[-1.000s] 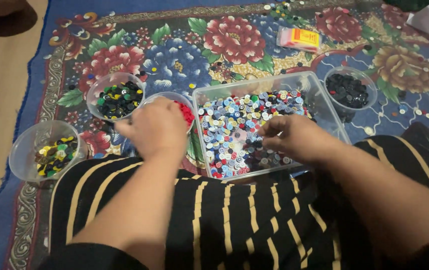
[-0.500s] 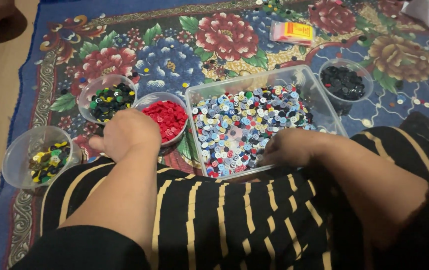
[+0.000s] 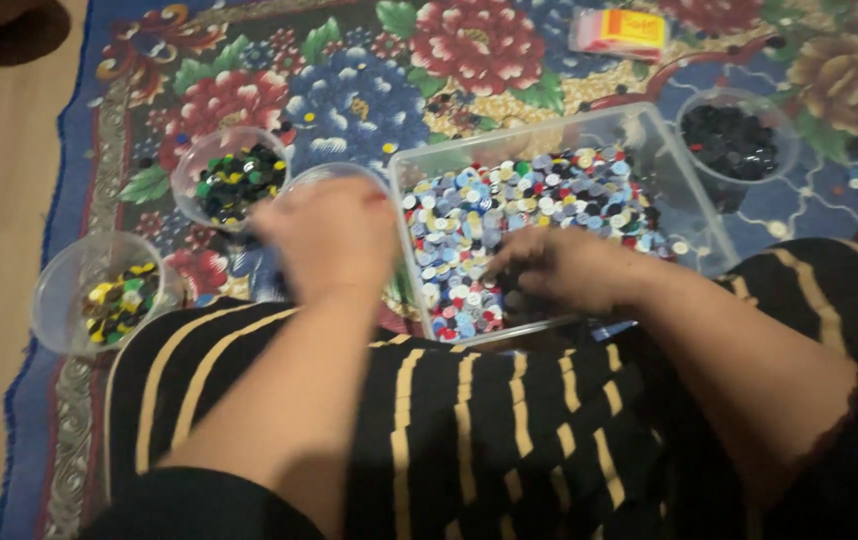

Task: Sorting red buttons from a large mixed container into a smaller dedicated container.

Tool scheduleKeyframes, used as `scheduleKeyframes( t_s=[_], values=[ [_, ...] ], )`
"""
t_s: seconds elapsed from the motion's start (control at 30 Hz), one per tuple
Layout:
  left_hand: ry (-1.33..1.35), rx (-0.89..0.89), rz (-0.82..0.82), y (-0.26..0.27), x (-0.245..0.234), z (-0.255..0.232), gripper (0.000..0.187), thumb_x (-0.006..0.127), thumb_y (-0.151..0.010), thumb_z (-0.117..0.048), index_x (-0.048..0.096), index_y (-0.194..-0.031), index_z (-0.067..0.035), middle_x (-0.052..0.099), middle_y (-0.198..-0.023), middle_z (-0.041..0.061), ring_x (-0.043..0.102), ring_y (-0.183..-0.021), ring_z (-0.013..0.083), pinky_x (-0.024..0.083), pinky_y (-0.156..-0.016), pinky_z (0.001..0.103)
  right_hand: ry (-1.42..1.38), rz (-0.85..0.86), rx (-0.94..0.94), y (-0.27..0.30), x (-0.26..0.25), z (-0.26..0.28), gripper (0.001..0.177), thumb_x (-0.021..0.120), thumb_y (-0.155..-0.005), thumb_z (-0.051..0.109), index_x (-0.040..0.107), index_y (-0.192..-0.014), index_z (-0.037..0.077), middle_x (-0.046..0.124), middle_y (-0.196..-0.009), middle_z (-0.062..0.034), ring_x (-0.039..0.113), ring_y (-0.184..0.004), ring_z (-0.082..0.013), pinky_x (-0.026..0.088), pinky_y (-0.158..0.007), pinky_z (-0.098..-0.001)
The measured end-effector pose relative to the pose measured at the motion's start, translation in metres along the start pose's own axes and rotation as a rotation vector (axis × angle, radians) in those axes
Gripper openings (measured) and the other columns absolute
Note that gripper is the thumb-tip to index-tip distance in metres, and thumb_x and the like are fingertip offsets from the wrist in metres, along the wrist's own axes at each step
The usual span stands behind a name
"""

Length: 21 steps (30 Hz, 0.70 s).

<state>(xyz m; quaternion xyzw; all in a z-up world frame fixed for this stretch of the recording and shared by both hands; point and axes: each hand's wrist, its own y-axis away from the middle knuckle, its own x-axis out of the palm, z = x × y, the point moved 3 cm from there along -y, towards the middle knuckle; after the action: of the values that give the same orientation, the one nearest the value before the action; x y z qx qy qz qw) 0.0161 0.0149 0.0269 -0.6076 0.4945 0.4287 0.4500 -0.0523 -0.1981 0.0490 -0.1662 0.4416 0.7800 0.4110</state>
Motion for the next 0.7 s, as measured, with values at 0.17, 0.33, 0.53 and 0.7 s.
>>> scheduleKeyframes(
  t_s=[0.17,0.33,0.53,0.7],
  values=[
    [0.063,0.474,0.293,0.044,0.018,-0.074,0.027,0.053,-0.087,-0.021,0.080,-0.089,-0.018,0.078,-0.088,0.009,0.076,-0.094,0.0361,0.050,-0.079,0.054,0.114,-0.137,-0.025,-0.019,0.011,-0.009,0.023,0.078,-0.082,0.016,0.083,-0.104,0.018,0.078,-0.110,-0.0113,0.072,-0.112,-0.0368,0.058,-0.095,-0.0485],
    [0.024,0.413,0.529,0.059,0.046,-0.081,0.031,0.051,-0.092,-0.016,0.075,-0.108,-0.006,0.071,-0.102,0.018,0.070,-0.103,0.0430,0.048,-0.087,0.054,0.388,-0.256,0.162,-0.048,0.018,-0.057,0.048,0.087,-0.072,0.036,0.076,-0.119,0.032,0.059,-0.135,-0.0047,0.063,-0.124,-0.0349,0.058,-0.095,-0.0511],
    [0.015,0.327,0.717,0.054,0.050,-0.085,0.035,0.048,-0.093,-0.012,0.077,-0.111,-0.003,0.075,-0.110,0.018,0.070,-0.112,0.0417,0.053,-0.094,0.056,0.360,-0.263,0.311,-0.045,0.015,-0.060,0.067,0.093,-0.064,0.033,0.072,-0.128,0.027,0.061,-0.127,-0.0127,0.066,-0.120,-0.0399,0.058,-0.096,-0.0537],
    [0.075,0.297,0.762,0.056,0.038,-0.083,0.034,0.048,-0.092,-0.007,0.076,-0.110,0.000,0.075,-0.111,0.019,0.070,-0.114,0.0425,0.055,-0.095,0.059,0.343,-0.211,0.260,-0.060,0.022,-0.078,0.045,0.092,-0.063,0.022,0.082,-0.107,0.028,0.078,-0.103,-0.0058,0.075,-0.107,-0.0332,0.060,-0.091,-0.0454]
  ],
)
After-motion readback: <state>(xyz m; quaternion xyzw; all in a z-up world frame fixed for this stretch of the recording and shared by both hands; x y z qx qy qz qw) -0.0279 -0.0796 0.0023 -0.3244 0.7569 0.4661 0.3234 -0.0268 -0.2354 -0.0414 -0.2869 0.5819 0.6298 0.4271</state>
